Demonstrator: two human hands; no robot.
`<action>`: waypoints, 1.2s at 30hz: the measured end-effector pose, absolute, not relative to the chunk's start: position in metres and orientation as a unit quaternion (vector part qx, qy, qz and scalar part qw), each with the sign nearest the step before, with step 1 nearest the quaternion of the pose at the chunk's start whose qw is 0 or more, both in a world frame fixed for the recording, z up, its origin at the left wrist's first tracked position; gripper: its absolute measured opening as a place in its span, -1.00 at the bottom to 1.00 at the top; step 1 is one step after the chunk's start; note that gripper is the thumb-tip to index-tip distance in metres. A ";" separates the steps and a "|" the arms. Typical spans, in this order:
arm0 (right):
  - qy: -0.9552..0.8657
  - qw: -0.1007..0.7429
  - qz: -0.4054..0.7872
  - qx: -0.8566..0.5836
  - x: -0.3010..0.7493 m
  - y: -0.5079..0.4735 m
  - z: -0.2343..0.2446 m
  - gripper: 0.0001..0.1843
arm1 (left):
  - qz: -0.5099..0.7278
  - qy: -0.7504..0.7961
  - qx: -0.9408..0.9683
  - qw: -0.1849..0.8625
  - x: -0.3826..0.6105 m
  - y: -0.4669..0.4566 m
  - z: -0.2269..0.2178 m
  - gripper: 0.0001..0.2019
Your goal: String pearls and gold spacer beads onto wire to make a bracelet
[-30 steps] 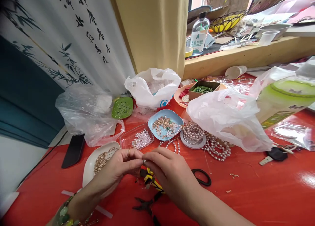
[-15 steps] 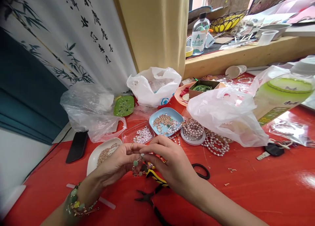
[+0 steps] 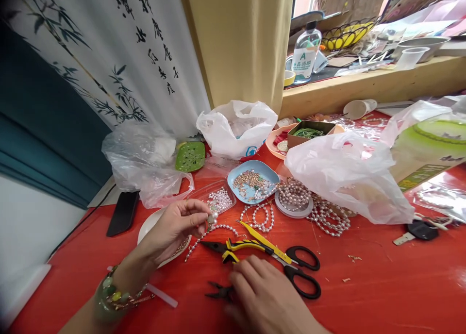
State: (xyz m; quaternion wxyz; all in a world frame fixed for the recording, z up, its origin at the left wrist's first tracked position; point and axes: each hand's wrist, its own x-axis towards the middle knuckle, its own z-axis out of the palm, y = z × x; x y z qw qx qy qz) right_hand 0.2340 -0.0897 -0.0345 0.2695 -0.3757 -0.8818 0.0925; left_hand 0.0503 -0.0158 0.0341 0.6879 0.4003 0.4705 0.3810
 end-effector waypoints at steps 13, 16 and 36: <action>-0.939 0.208 -0.048 -0.269 0.249 -0.100 -0.037 -0.71 | 0.377 0.451 0.389 0.709 0.052 -0.016 0.030 -0.83; -0.927 0.222 0.008 -0.301 0.251 -0.100 -0.024 -0.70 | 0.393 0.470 0.410 0.676 0.053 -0.016 0.029 -0.83; -0.430 0.340 0.745 -0.379 0.249 -0.044 0.020 -0.51 | 0.401 0.472 0.456 0.639 0.056 -0.018 0.029 -0.80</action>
